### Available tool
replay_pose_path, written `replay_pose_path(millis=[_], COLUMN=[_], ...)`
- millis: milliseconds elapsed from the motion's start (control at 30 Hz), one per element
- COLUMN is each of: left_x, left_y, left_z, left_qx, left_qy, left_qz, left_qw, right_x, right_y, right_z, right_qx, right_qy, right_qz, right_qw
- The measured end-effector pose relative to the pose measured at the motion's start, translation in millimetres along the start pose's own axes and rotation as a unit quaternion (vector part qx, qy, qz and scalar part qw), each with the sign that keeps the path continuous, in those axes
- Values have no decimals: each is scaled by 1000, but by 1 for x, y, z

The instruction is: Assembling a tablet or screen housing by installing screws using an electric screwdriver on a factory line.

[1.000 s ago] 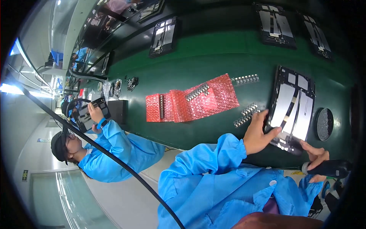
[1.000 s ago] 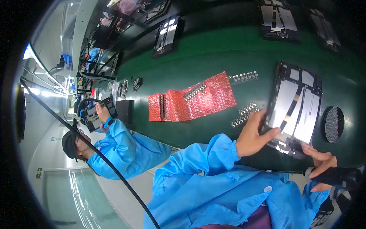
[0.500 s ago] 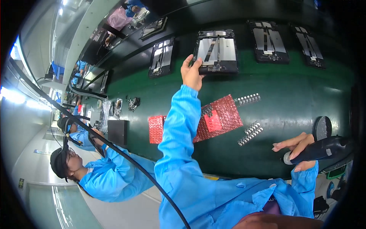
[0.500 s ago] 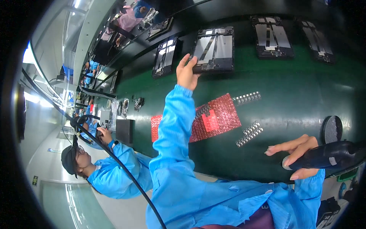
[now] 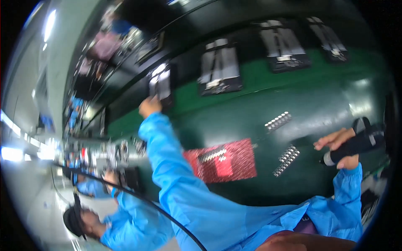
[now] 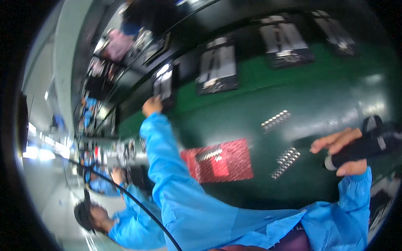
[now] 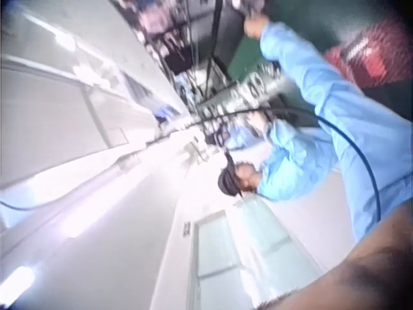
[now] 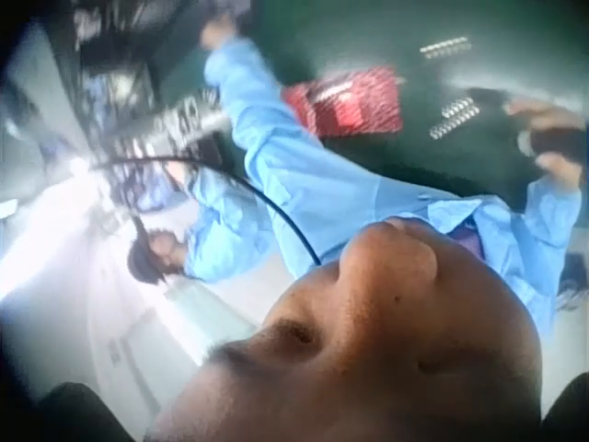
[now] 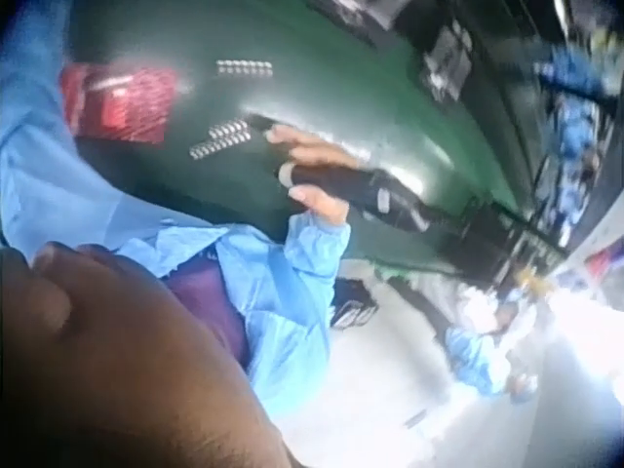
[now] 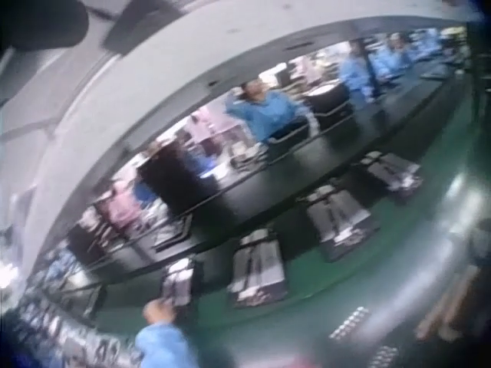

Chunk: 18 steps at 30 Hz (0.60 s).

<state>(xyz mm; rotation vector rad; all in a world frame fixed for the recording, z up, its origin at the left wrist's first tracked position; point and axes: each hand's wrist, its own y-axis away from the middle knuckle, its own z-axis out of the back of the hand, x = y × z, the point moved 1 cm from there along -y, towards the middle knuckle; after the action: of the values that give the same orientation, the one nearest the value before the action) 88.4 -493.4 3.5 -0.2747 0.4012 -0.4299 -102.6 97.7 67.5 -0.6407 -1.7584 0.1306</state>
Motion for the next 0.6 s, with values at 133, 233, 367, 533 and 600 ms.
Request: replay_pose_path(millis=[133,233,367,533,600], left_x=[98,149,32,45,0], left_y=[-32,-42,-5,6,40], left_z=[9,-3,27,86,114], left_qx=[89,179,266,245,232], left_qy=[42,72,304,526,529], left_qz=[144,274,291,263,206], left_qw=[985,942,867,771,790], right_x=[-13,-24,-4,23,31], right_y=[-8,0,22,16,29], right_z=[12,15,34,44,48], right_qx=[-82,-102,-192,-161,-174], right_qy=[-17,-15,90,260,251], right_qz=[-25,-33,5,65,85], right_qw=[996,994,977,950,949])
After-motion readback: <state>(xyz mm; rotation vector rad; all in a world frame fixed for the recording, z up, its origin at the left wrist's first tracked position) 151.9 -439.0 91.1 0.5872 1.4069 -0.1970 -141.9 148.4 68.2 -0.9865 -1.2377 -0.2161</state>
